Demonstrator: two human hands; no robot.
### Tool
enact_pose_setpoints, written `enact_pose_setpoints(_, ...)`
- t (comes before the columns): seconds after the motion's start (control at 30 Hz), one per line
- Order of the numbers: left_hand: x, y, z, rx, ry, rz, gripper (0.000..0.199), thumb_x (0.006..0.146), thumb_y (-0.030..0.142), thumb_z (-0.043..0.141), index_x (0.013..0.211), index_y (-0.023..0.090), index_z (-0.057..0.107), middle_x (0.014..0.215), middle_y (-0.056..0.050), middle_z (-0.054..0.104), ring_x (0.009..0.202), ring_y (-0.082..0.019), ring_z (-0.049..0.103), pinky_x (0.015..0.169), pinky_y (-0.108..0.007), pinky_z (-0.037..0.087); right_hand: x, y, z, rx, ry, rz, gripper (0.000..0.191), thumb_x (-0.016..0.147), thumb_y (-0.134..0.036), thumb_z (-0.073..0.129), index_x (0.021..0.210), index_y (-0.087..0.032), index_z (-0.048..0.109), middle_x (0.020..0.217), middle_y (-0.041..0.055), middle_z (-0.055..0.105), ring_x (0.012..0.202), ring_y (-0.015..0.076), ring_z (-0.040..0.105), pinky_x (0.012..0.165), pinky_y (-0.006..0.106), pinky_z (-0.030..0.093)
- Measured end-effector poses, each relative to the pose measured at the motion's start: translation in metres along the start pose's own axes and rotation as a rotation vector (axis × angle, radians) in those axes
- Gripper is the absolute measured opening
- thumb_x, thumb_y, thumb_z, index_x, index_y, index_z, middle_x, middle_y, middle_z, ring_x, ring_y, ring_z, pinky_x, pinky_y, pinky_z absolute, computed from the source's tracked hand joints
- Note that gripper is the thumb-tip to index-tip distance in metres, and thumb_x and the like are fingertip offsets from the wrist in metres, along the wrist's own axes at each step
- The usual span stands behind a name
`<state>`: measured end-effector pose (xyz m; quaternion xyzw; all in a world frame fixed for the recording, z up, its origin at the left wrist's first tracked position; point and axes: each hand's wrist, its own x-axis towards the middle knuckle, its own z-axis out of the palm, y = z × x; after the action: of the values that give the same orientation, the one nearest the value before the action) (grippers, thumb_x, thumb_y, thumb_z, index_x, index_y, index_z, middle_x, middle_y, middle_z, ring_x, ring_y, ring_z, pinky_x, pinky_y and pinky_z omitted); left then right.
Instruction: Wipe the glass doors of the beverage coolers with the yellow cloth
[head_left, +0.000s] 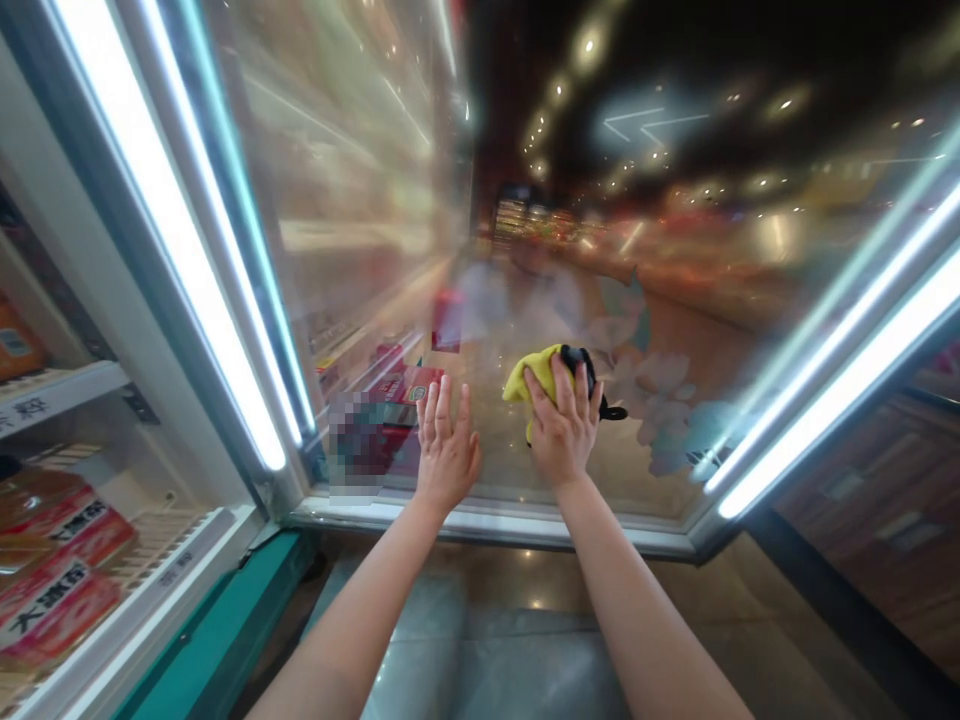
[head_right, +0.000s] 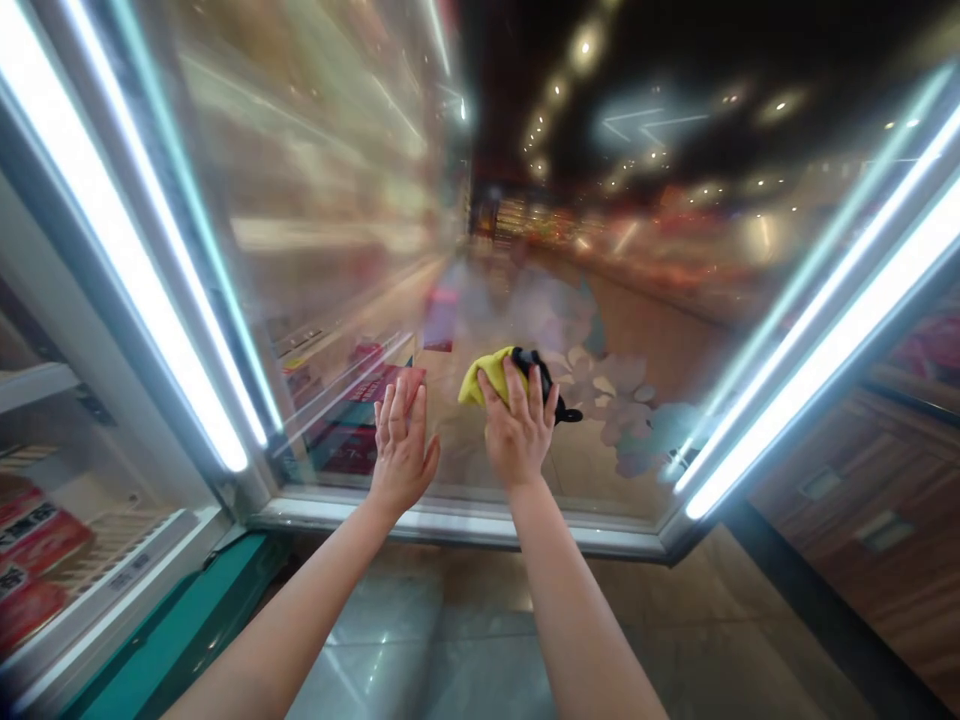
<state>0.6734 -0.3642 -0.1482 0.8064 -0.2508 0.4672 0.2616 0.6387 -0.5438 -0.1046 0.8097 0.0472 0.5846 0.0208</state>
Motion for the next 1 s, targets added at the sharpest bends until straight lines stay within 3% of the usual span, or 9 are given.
enact_pose_setpoints(0.1,0.001,0.007,0.005,-0.012,-0.01,0.017,0.087,0.091,0.016,0.054,0.164,0.021,0.007,0.172,-0.013,0.0,0.159,-0.033,0.001,0.128,-0.057,0.012,-0.014,0.021,0.0,-0.035,0.094,0.053,0.05,0.096,-0.019,0.052,0.143,-0.034,0.059,0.152,0.0067,0.053,0.153,0.032,0.029,0.125,0.06,0.021)
enact_pose_setpoints(0.2,-0.001,0.014,0.011,-0.019,-0.012,0.046,0.088,0.091,0.015,0.054,0.165,0.021,0.006,0.172,-0.013,0.001,0.159,-0.032,0.003,0.128,-0.056,0.01,-0.035,0.026,0.002,-0.067,0.106,-0.043,0.048,0.095,-0.019,0.056,0.14,-0.034,0.062,0.146,0.007,0.059,0.153,0.0305,0.029,0.125,0.06,0.021)
enact_pose_setpoints(0.3,-0.002,0.02,0.017,-0.019,-0.009,0.084,0.091,0.09,0.014,0.055,0.165,0.021,0.004,0.172,-0.013,0.0,0.159,-0.033,0.003,0.128,-0.057,0.011,-0.023,0.026,-0.003,-0.073,0.045,-0.088,0.05,0.094,-0.017,0.057,0.14,-0.038,0.062,0.148,0.0039,0.057,0.153,0.0292,0.029,0.126,0.059,0.02)
enact_pose_setpoints(0.43,0.002,0.026,0.02,-0.006,-0.005,0.094,0.093,0.089,0.015,0.057,0.165,0.021,0.004,0.172,-0.013,-0.001,0.159,-0.034,0.001,0.128,-0.059,0.011,0.002,0.045,-0.012,-0.06,0.037,0.061,0.052,0.096,-0.021,0.053,0.145,-0.037,0.057,0.157,0.0038,0.047,0.153,0.0309,0.027,0.125,0.06,0.02)
enact_pose_setpoints(0.53,0.004,0.032,0.021,-0.006,0.002,0.116,0.09,0.089,0.014,0.057,0.164,0.022,0.007,0.172,-0.013,0.002,0.159,-0.032,0.002,0.128,-0.057,0.011,-0.017,0.059,-0.011,-0.074,0.095,0.163,0.051,0.096,-0.022,0.052,0.146,-0.031,0.057,0.158,0.0095,0.045,0.153,0.0334,0.026,0.123,0.063,0.022)
enact_pose_setpoints(0.67,0.007,0.044,0.024,-0.027,-0.002,0.163,0.088,0.091,0.015,0.055,0.164,0.021,0.006,0.172,-0.014,0.008,0.159,-0.03,0.004,0.128,-0.056,0.011,-0.043,0.059,-0.008,-0.111,0.031,0.019,0.052,0.091,-0.017,0.058,0.14,-0.034,0.062,0.152,0.0078,0.051,0.153,0.0327,0.026,0.123,0.063,0.023)
enact_pose_setpoints(0.77,0.012,0.055,0.026,-0.041,0.016,0.177,0.087,0.092,0.016,0.054,0.164,0.02,0.005,0.171,-0.015,0.01,0.159,-0.03,0.004,0.128,-0.055,0.012,-0.028,0.066,-0.016,-0.109,-0.078,-0.055,0.057,0.091,-0.016,0.06,0.141,-0.042,0.059,0.155,0.0016,0.05,0.153,0.0299,0.026,0.125,0.061,0.019)
enact_pose_setpoints(0.87,0.022,0.069,0.027,-0.049,0.021,0.196,0.086,0.092,0.017,0.054,0.164,0.02,0.007,0.171,-0.015,0.011,0.159,-0.029,0.005,0.128,-0.055,0.009,-0.015,0.09,-0.026,-0.125,-0.066,0.092,0.057,0.094,-0.018,0.055,0.147,-0.041,0.053,0.161,0.002,0.041,0.155,0.0301,0.023,0.125,0.061,0.019)
enact_pose_setpoints(1.0,0.036,0.096,0.034,-0.051,-0.027,0.191,0.089,0.09,0.015,0.055,0.164,0.02,0.006,0.171,-0.014,0.012,0.159,-0.029,0.004,0.129,-0.055,0.008,-0.04,0.113,-0.027,-0.139,0.023,0.215,0.059,0.093,-0.018,0.053,0.15,-0.031,0.051,0.164,0.0086,0.035,0.156,0.0334,0.018,0.122,0.064,0.025)
